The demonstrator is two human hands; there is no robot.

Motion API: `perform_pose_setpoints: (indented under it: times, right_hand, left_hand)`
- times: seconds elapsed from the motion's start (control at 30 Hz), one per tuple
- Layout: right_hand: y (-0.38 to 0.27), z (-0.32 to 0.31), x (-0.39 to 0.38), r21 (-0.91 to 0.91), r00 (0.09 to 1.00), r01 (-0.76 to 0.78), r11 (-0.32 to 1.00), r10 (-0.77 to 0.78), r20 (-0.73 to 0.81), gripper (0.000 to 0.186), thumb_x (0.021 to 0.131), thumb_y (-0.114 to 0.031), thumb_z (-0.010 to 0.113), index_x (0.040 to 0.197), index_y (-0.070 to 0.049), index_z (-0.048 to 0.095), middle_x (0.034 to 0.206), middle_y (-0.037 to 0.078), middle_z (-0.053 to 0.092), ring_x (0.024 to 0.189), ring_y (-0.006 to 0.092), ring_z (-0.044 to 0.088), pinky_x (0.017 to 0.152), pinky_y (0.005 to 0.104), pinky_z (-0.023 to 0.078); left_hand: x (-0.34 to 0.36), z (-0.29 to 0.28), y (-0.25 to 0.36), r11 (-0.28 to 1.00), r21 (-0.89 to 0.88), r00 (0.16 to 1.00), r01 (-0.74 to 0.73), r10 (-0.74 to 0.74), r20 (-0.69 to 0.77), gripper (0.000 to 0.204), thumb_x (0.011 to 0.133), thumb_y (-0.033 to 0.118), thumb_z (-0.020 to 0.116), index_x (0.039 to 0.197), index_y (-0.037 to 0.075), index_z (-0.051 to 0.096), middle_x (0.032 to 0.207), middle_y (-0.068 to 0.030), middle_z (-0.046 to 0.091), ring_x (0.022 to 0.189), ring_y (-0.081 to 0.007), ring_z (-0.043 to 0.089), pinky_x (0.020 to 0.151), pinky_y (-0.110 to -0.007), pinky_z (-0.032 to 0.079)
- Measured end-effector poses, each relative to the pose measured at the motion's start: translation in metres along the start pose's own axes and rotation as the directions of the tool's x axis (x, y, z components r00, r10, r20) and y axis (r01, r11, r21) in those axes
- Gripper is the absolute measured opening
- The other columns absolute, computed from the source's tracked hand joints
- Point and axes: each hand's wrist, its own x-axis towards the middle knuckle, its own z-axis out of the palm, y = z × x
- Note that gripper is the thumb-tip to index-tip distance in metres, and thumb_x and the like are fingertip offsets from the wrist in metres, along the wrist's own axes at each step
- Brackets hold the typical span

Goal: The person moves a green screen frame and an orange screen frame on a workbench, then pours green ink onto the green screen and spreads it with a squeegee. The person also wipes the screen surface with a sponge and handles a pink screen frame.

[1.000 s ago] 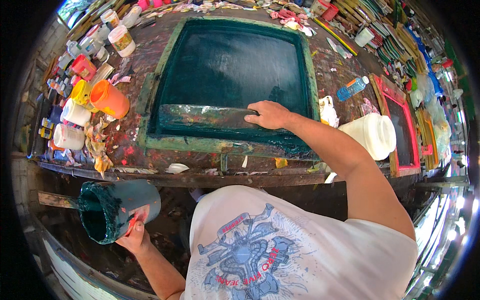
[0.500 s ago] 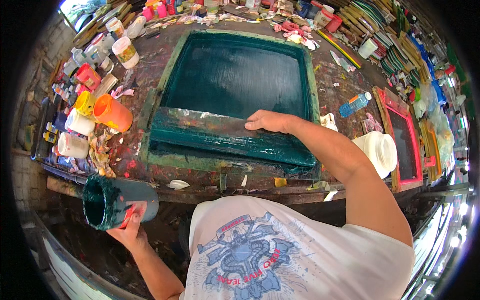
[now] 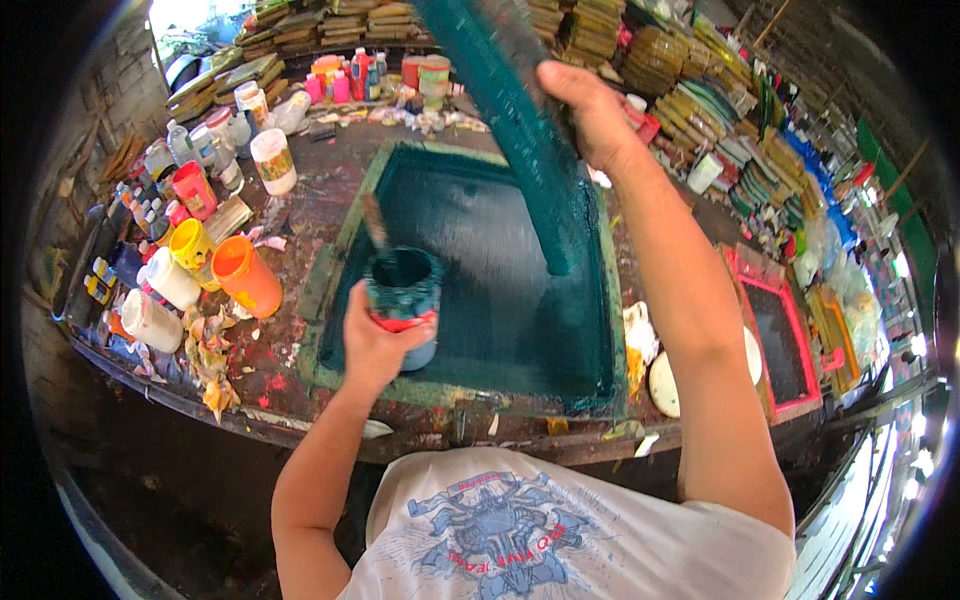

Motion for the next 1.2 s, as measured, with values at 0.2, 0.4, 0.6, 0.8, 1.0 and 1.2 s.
perform_pose_setpoints:
  times: [0.2,0.4,0.6,0.8,1.0,1.2]
  right_hand:
    - [-0.1,0.042,0.009,0.095,0.921,0.367,0.926,-0.347,-0.177,0.032,0.113,-0.033,0.063,0.118,-0.004,0.075,0.114,0.005,0.079,0.104,0.0167,0.072,0.098,0.0331,0.054]
    - [-0.082,0.071,-0.026,-0.068,0.814,0.499,0.864,-0.494,-0.307,0.041,0.114,-0.034,0.064,0.137,0.0,0.071,0.125,0.004,0.076,0.111,0.0138,0.068,0.103,0.0311,0.05]
    - [-0.048,0.105,-0.067,-0.276,0.663,0.587,0.761,-0.647,-0.375,0.047,0.114,-0.034,0.064,0.142,0.003,0.068,0.132,0.005,0.073,0.118,0.0147,0.064,0.106,0.0313,0.047]
    - [-0.027,0.141,-0.094,-0.401,0.537,0.605,0.689,-0.724,-0.433,0.045,0.115,-0.03,0.066,0.145,0.004,0.063,0.128,0.006,0.072,0.112,0.0141,0.064,0.099,0.0289,0.05]
    - [-0.024,0.163,-0.113,-0.496,0.509,0.554,0.669,-0.743,-0.434,0.037,0.113,-0.026,0.068,0.135,0.004,0.066,0.118,0.006,0.074,0.101,0.0127,0.064,0.091,0.0291,0.053]
    - [-0.006,0.169,-0.13,-0.623,0.511,0.442,0.645,-0.752,-0.416,0.033,0.111,-0.026,0.071,0.128,0.002,0.067,0.106,0.006,0.073,0.09,0.0125,0.062,0.083,0.0294,0.052]
  left_hand:
    - [0.031,0.053,-0.027,0.998,-0.063,0.991,0.017,-0.008,0.134,0.102,0.066,0.008,0.104,0.15,-0.001,0.048,0.134,-0.0125,0.068,0.123,-0.0216,0.068,0.109,-0.038,0.056]
    - [0.035,0.057,0.003,0.997,-0.068,0.984,-0.043,0.054,0.171,0.1,0.067,0.01,0.104,0.15,-0.001,0.049,0.134,-0.0128,0.068,0.123,-0.0226,0.069,0.109,-0.039,0.056]
    - [0.038,0.043,0.025,0.998,-0.012,0.984,-0.067,0.068,0.162,0.099,0.066,0.01,0.104,0.149,0.0,0.051,0.133,-0.0136,0.069,0.122,-0.0233,0.07,0.109,-0.04,0.056]
    - [0.04,0.03,0.022,0.992,0.095,0.994,-0.087,0.08,0.078,0.098,0.062,0.011,0.104,0.145,0.001,0.055,0.13,-0.0135,0.071,0.121,-0.0252,0.071,0.107,-0.039,0.056]
    - [0.039,0.031,0.011,0.999,-0.041,0.997,0.002,0.001,0.072,0.094,0.062,0.01,0.103,0.143,0.001,0.057,0.127,-0.0128,0.071,0.118,-0.0255,0.071,0.105,-0.04,0.057]
    - [0.026,0.032,0.03,0.999,-0.028,0.995,-0.023,0.026,0.092,0.094,0.061,0.009,0.103,0.142,0.001,0.057,0.127,-0.012,0.072,0.116,-0.0241,0.072,0.104,-0.039,0.058]
